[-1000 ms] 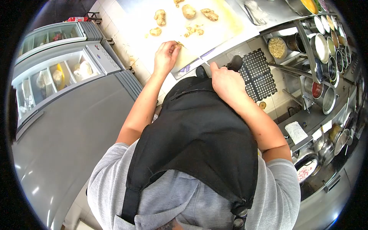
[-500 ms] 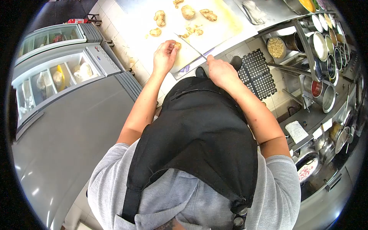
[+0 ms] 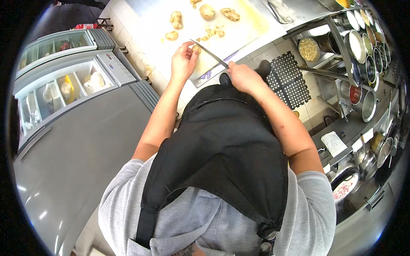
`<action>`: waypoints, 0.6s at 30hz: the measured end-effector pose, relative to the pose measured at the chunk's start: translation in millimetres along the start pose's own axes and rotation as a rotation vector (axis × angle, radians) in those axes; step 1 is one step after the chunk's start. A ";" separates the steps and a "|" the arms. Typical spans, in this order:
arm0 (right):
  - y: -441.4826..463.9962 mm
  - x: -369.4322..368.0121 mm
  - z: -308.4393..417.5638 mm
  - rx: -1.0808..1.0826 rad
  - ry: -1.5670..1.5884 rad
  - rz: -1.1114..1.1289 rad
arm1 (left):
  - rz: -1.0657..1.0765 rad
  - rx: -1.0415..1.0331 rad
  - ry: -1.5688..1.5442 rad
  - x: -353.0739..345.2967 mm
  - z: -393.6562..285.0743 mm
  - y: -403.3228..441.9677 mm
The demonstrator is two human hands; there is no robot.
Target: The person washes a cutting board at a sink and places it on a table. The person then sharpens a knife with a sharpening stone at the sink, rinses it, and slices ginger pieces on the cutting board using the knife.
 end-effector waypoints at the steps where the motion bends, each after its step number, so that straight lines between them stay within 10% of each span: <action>1: -1.0 7.2 0.1 0.016 0.091 0.012 | 0.002 -0.005 0.003 1.8 -0.6 1.0; 8: -23.6 27.9 10.9 -0.026 0.007 -0.100 | 0.223 0.488 -0.269 -16.4 63.7 1.5; 16: -34.1 13.7 8.6 -0.052 0.002 -0.072 | 0.008 -0.256 0.026 13.5 5.6 -2.2; 18: -34.9 10.3 6.8 -0.096 -0.027 -0.024 | 0.069 -0.162 0.011 7.5 12.2 -3.6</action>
Point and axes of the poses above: each hand's wrist, its own y-axis towards the middle knuckle, its own x-axis out of the back of the hand, z = x × y, the point moved 9 cm from there along y, towards the middle knuckle, and after that the axes turned 11 degrees about y, right-handed, at the moved point
